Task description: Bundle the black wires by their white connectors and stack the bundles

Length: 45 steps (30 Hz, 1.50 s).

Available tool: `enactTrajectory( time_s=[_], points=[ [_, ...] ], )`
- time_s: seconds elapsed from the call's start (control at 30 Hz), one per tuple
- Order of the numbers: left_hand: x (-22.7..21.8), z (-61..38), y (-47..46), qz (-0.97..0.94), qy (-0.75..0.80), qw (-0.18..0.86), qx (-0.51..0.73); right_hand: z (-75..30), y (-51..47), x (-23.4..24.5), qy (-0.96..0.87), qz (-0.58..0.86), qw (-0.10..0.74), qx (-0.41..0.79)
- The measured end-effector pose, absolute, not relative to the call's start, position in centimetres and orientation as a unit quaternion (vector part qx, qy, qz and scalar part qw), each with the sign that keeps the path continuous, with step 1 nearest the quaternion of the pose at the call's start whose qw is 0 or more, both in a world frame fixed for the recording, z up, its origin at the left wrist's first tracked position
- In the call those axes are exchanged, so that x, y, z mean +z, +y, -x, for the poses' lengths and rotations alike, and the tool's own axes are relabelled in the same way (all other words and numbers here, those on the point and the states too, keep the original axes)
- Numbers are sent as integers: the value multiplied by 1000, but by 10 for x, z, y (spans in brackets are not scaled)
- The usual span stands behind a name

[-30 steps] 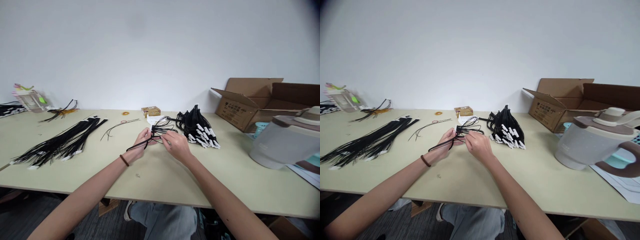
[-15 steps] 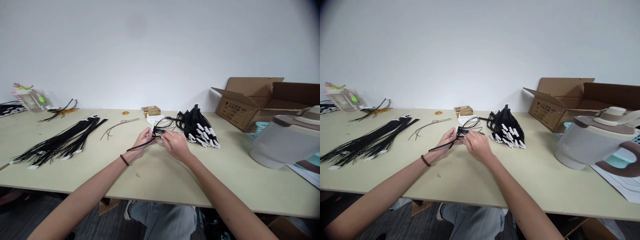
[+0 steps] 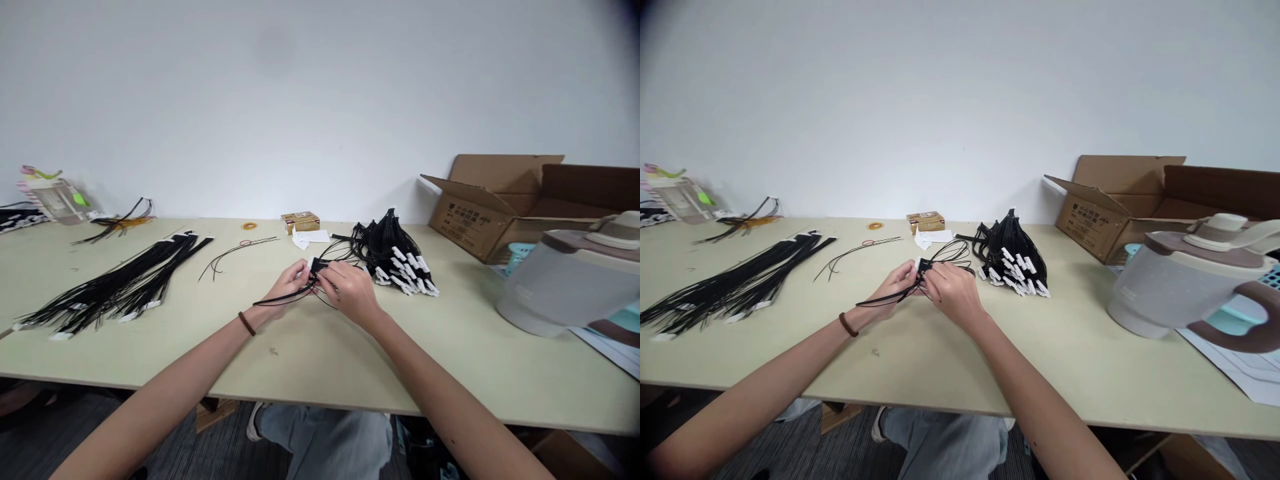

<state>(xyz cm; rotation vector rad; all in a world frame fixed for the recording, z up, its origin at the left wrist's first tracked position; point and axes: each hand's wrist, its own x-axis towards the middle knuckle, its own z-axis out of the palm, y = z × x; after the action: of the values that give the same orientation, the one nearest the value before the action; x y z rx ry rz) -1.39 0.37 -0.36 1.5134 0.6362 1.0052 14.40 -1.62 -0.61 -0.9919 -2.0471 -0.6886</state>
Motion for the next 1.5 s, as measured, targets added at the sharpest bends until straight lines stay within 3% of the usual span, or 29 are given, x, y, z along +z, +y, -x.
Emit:
enactTrajectory(
  time_s=[0.57, 0.77, 0.93, 1.03, 1.17, 1.3, 1.4, 1.5],
  points=[
    [-10, 16, 15, -715, 322, 439, 439, -146, -16, 0, -768, 461, 392, -211],
    [-15, 22, 24, -750, 368, 355, 420, -153, -14, 11, -786, 502, 359, -41],
    [-13, 30, 33, -789, 430, 100, 427, -162, -21, 28, -791, 426, 349, 266],
    [-12, 34, 37, -797, 439, 38, 413, -165, -26, 36, -727, 361, 405, 419],
    [-9, 34, 30, -827, 389, 66, 400, -167, -24, 38, -615, 315, 506, 516],
    [-5, 33, 19, -858, 341, 126, 362, -169, -16, 37, -534, 286, 625, 492],
    [-4, 35, 15, -856, 327, 146, 372, -172, -12, 37, -489, 304, 721, 386],
    [-5, 36, 16, -845, 335, 126, 397, -179, -11, 37, -504, 331, 764, 230]
  ],
)
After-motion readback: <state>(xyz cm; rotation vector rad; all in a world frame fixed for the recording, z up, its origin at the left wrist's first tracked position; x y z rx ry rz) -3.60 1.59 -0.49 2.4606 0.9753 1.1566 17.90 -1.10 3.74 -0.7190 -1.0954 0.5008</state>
